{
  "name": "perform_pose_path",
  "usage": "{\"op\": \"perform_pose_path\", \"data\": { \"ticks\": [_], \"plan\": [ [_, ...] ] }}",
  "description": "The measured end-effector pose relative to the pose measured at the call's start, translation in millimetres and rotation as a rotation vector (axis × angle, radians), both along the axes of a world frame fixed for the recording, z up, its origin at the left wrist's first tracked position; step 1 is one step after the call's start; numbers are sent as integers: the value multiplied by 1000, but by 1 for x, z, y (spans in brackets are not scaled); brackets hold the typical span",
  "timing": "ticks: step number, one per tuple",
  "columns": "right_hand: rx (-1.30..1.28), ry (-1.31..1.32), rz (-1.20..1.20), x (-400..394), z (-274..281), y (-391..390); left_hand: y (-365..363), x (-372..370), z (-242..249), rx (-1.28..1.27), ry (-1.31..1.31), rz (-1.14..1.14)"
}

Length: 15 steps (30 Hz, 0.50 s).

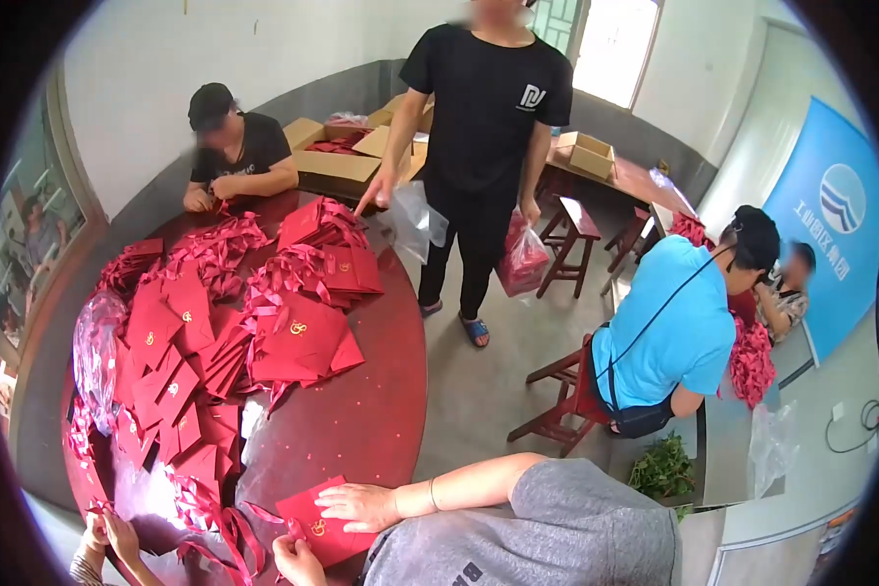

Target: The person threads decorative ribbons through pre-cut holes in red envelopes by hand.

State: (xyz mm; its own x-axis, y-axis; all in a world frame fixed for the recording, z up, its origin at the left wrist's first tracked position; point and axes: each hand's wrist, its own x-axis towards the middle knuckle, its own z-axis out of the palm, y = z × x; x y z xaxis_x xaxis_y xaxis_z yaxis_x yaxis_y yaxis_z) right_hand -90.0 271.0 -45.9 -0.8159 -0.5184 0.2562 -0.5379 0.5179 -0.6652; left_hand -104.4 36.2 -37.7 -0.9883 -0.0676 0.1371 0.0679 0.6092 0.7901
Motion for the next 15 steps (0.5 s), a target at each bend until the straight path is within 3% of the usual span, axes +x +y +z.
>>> {"op": "perform_pose_path", "data": {
  "ticks": [4, 7, 10, 14, 15],
  "plan": [
    [-29, 18, -4, -2, -10, -1, 6, 6, 17, -71, 9, -15],
    [-10, 271, -282, -2, -9, -2, 15, 9, 15, 13, 11, 45],
    [21, 187, -539, -4, -6, -2, 14, 18, -13, 118, 38, 61],
    [199, 61, -415, -1, 3, -4, 24, 27, -2, -268, 205, 30],
    [238, 60, -406, -2, 4, -5, 24, 27, -5, -265, 224, 40]
  ]
}}
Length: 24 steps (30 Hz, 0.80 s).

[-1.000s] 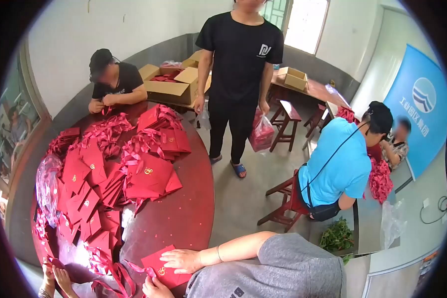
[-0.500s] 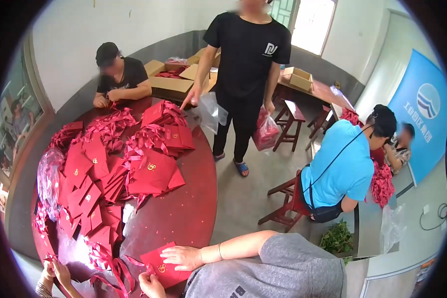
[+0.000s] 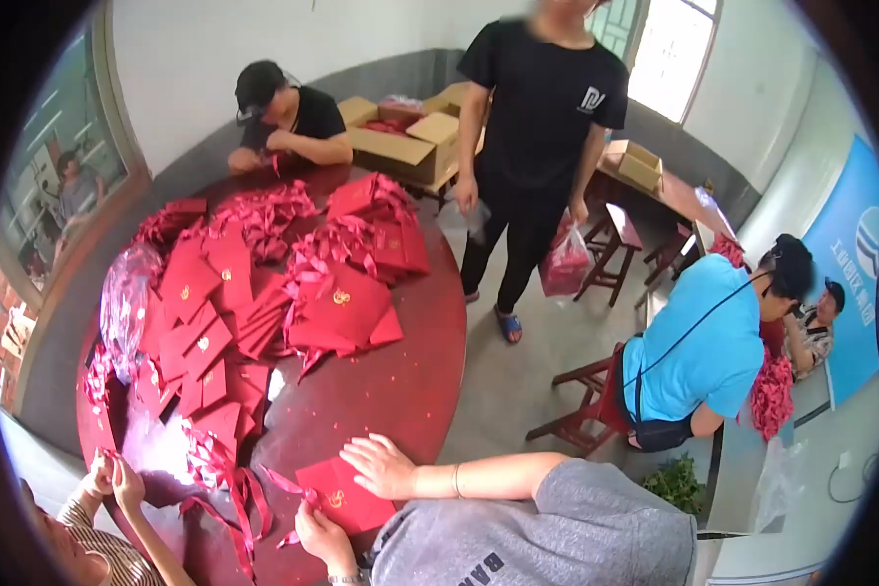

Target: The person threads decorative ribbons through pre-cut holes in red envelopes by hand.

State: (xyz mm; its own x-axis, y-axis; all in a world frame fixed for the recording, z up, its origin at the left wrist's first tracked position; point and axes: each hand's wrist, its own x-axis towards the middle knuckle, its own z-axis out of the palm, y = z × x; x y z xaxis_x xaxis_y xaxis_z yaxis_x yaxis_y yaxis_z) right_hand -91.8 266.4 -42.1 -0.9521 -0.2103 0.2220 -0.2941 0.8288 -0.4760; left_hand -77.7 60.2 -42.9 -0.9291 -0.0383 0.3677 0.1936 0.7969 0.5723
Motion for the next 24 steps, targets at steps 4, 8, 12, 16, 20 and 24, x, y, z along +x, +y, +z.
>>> {"op": "perform_pose_path", "data": {
  "ticks": [4, 8, 12, 16, 20, 24],
  "plan": [
    [35, -16, -12, 0, 1, 0, -2, -1, -5, 13, -7, -6],
    [32, -14, -3, -1, -3, -1, -3, 1, -7, 33, 15, 2],
    [37, -3, -4, -1, -3, -1, -3, 1, -5, 34, 18, 0],
    [38, -16, 0, 0, -4, -1, -4, 2, -3, 64, 6, -22],
    [22, 3, -8, 0, -5, -1, -3, 3, -3, 48, 19, -19],
    [7, 2, -5, -2, -6, -1, -6, 2, -4, 49, 5, -20]
  ]
}}
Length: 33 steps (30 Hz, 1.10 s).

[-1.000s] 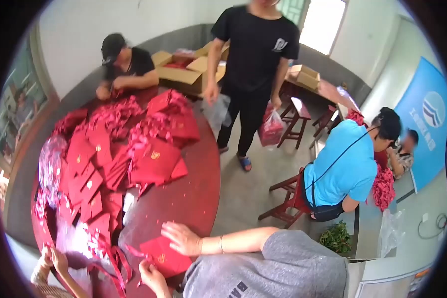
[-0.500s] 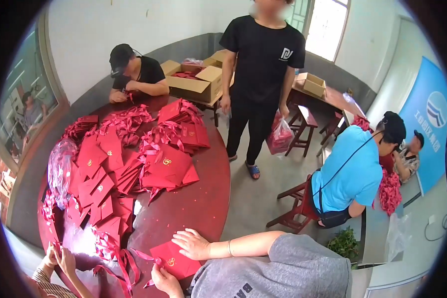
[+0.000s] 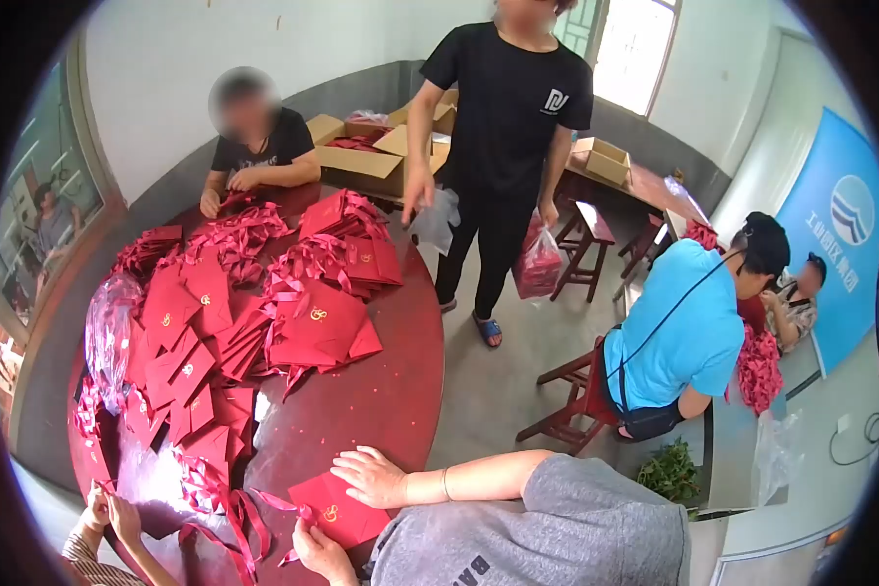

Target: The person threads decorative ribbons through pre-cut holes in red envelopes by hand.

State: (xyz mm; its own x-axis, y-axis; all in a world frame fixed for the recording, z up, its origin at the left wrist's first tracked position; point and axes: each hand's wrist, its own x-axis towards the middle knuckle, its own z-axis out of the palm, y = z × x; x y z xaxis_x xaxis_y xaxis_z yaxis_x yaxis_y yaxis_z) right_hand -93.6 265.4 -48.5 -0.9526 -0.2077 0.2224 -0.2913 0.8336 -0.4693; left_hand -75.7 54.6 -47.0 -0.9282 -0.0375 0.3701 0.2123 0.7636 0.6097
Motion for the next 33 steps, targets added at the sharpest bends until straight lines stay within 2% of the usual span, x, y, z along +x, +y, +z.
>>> {"op": "perform_pose_path", "data": {
  "ticks": [28, 33],
  "plan": [
    [-51, -68, 13, 1, 10, 2, -1, -1, -2, -17, -31, 7],
    [-67, 6, 7, 0, 2, 1, -2, -1, -3, -26, -33, 8]
  ]
}}
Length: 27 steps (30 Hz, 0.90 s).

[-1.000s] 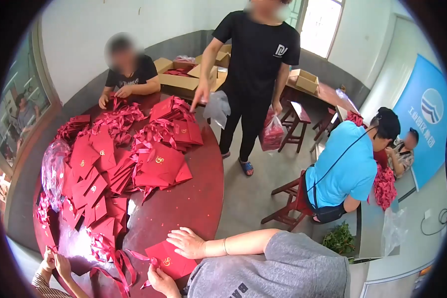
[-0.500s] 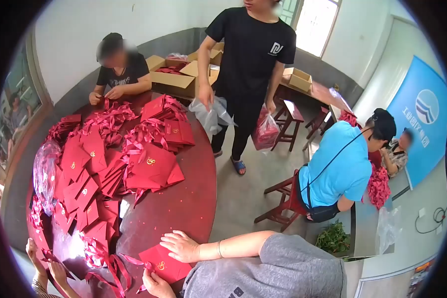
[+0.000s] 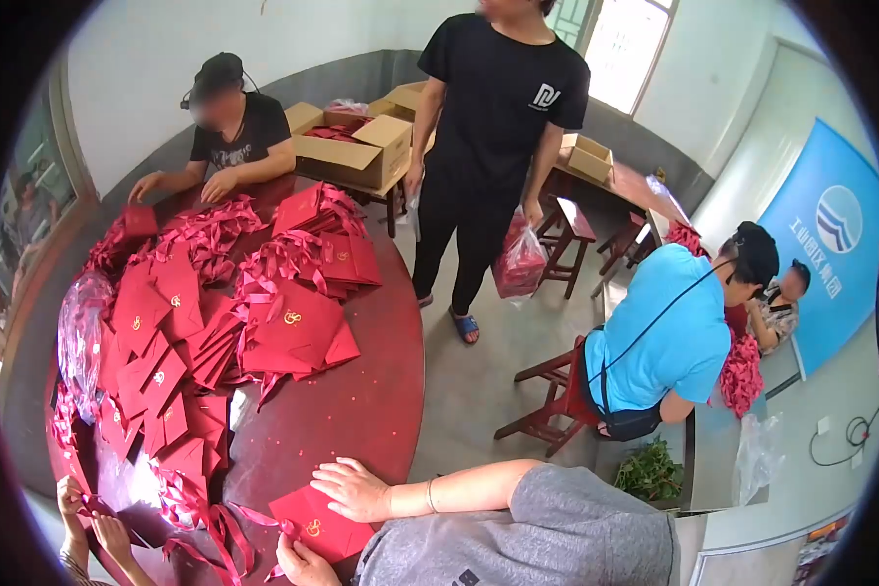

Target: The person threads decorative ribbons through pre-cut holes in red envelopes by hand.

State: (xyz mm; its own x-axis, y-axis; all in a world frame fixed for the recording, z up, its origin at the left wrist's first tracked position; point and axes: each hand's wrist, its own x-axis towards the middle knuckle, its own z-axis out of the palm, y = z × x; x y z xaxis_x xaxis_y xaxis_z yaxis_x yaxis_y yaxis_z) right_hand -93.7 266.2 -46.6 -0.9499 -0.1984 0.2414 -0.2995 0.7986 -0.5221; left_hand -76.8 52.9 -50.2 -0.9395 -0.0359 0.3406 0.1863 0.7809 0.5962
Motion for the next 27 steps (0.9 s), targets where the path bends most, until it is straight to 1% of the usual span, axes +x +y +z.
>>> {"op": "perform_pose_path", "data": {
  "ticks": [13, 14, 15, 16, 19, 21, 23, 25, 26, 27],
  "plan": [
    [-113, -12, -17, 0, 2, 4, -1, 0, -3, 61, 11, 5],
    [-169, -21, -18, 0, 3, 5, -2, 3, -4, 59, 8, 2],
    [-225, -26, -18, -1, 5, 7, -3, 4, -5, 143, -15, 2],
    [-226, -21, -20, -2, 8, 9, -5, 4, -6, 228, -32, 1],
    [-277, -15, -12, -5, 20, 11, -6, 3, -9, 271, 39, -35],
    [-564, -156, 5, -5, 27, 12, -6, 3, -10, 323, 21, -31],
    [-563, -132, -17, -6, 21, 12, -7, 2, -12, 376, 0, -34],
    [-562, -113, -39, -8, 14, 10, -11, 1, -15, 266, 55, -60],
    [-605, -108, -78, -9, 14, 10, -11, 2, -16, 265, 53, -66],
    [-647, -104, -118, -11, 13, 11, -11, 2, -16, 335, 3, -51]
  ]
}}
